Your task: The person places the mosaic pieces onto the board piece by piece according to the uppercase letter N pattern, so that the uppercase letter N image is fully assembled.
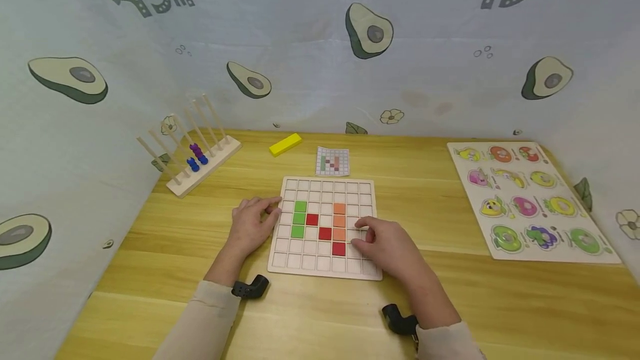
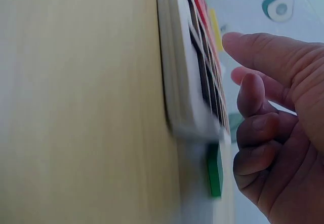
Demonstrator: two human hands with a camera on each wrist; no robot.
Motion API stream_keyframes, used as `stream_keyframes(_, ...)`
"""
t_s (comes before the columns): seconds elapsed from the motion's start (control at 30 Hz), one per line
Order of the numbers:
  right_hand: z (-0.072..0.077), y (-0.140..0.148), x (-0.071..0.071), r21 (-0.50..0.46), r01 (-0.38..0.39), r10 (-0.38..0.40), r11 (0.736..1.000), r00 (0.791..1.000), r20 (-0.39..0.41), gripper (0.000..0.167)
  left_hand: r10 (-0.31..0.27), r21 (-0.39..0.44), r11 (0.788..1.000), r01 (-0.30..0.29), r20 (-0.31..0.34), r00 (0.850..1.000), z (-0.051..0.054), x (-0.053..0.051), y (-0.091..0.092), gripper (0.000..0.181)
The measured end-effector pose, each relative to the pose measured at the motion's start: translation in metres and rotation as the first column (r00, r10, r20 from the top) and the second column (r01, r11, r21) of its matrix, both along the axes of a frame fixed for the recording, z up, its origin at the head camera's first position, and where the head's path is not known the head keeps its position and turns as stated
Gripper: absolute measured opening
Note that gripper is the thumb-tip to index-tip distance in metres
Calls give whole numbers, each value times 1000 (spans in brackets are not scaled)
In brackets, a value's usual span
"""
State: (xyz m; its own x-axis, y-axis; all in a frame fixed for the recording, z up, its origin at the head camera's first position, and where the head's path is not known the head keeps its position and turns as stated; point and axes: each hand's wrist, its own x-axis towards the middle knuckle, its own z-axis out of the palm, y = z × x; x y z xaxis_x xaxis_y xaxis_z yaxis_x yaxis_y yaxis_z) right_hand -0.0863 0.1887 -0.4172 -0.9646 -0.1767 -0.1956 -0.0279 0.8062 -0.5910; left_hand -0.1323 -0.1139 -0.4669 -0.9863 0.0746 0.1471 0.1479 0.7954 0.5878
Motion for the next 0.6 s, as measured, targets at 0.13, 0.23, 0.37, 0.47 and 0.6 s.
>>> stream_keyframes(0.13,2,14,3,26,35,-35,999,999,14,37,1,2,1000,-1,-5,1000,0,0,0,32)
stream_keyframes(0.23,2,23,5,44,40,-40,998,999,-2,38,2,3,1000,-2,-5,1000,0,0,-1,32)
stream_keyframes(0.37,1,34,9,46,47,-47,998,999,-22,40,-1,6,1000,1,-3,1000,0,0,-1,32)
stream_keyframes(0.47,0,41,11,42,57,-56,997,998,-25,41,-4,7,1000,4,-13,1000,0,0,0,32)
stream_keyframes(0.6,-1,48,12,47,67,-66,997,998,-20,42,-6,8,1000,6,-27,1000,-1,0,0,32)
